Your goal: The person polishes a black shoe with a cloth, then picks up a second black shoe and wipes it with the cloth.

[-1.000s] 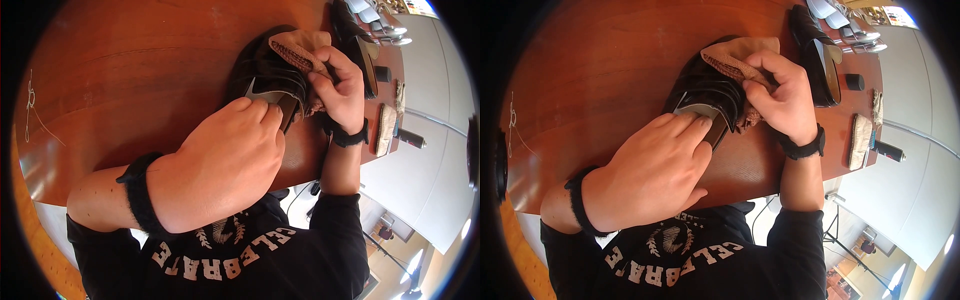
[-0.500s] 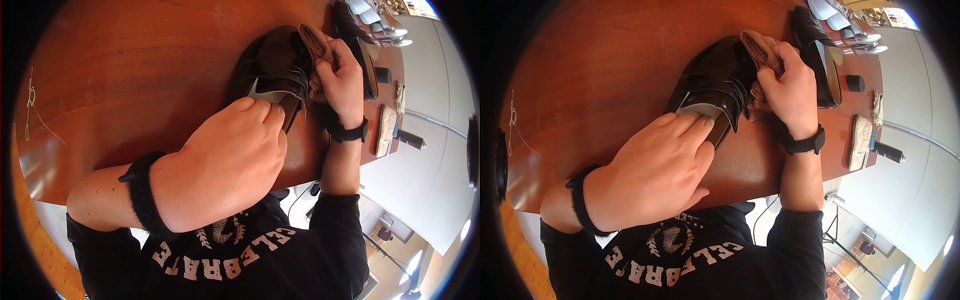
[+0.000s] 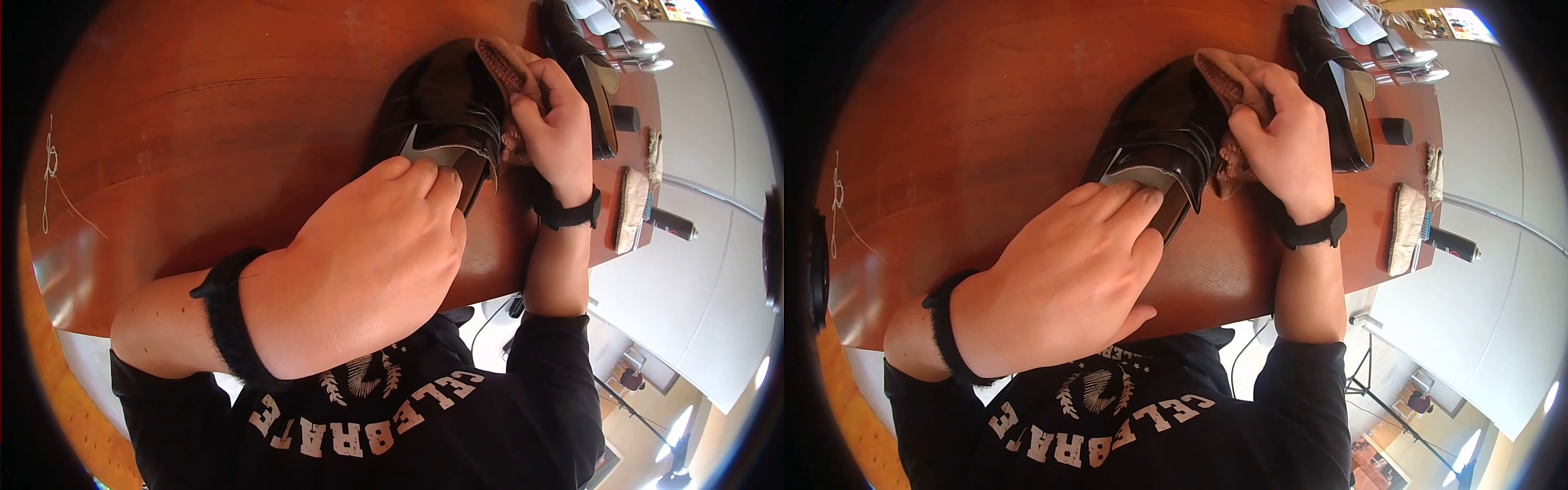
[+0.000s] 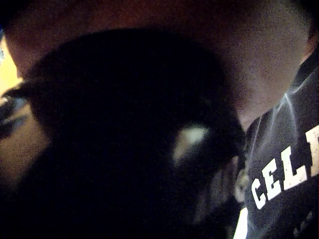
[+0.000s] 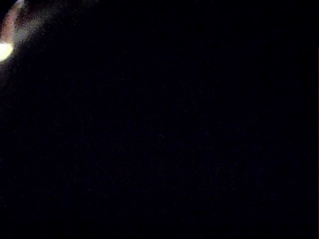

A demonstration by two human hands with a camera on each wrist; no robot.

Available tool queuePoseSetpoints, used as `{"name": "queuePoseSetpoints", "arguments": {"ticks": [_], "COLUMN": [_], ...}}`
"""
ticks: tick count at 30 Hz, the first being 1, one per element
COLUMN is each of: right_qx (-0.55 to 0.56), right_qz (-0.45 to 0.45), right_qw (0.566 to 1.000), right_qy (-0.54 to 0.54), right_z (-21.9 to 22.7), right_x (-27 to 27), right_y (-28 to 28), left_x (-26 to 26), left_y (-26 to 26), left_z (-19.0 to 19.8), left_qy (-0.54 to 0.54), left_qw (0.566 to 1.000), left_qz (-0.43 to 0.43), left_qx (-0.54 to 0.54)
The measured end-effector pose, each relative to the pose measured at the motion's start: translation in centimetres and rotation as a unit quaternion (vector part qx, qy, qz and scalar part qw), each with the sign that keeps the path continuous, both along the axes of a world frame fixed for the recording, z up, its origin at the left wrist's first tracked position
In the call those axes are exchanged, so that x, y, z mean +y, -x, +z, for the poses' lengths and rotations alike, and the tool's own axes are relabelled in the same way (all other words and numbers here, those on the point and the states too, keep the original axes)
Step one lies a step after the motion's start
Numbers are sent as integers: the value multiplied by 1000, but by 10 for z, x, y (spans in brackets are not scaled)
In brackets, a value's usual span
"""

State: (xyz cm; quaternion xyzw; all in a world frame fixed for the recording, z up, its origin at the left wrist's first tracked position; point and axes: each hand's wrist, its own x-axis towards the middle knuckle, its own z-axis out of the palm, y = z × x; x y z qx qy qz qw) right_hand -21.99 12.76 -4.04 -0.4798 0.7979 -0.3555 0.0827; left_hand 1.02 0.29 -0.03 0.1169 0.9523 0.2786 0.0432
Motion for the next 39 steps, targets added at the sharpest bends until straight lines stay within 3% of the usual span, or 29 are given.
{"name": "queuePoseSetpoints", "arguments": {"ticks": [8,11,14,17,18,21,24,30,33,35,38,39], "right_qx": [10,-71,-66,-9,72,-49,-81,-13,-77,-217,-220,-170], "right_qz": [-28,-46,-44,-13,43,100,95,78,80,85,111,147], "right_qw": [999,996,997,1000,995,994,992,988,981,964,962,965], "right_qy": [-14,-5,23,26,60,12,6,132,157,130,117,137], "right_z": [-4,0,-2,-3,-7,14,13,7,6,12,19,19], "right_x": [2,1,0,4,1,5,5,-2,-2,3,6,7], "right_y": [6,-1,-5,-2,-1,-13,-10,-15,-18,-22,-23,-22], "left_x": [-1,-3,-4,-9,-10,-9,-9,-21,-24,-27,-31,-34], "left_y": [0,1,2,10,12,11,10,19,30,32,32,31], "left_z": [-1,3,-1,7,7,2,2,8,-7,-17,-18,-15], "left_qy": [-2,3,-16,-8,-7,-10,-28,-100,-253,-252,-230,-220], "left_qw": [1000,1000,999,1000,1000,998,997,988,954,955,963,967], "left_qz": [4,-9,21,13,26,57,67,116,142,129,106,102], "left_qx": [17,-5,32,8,17,30,28,34,74,93,91,79]}}
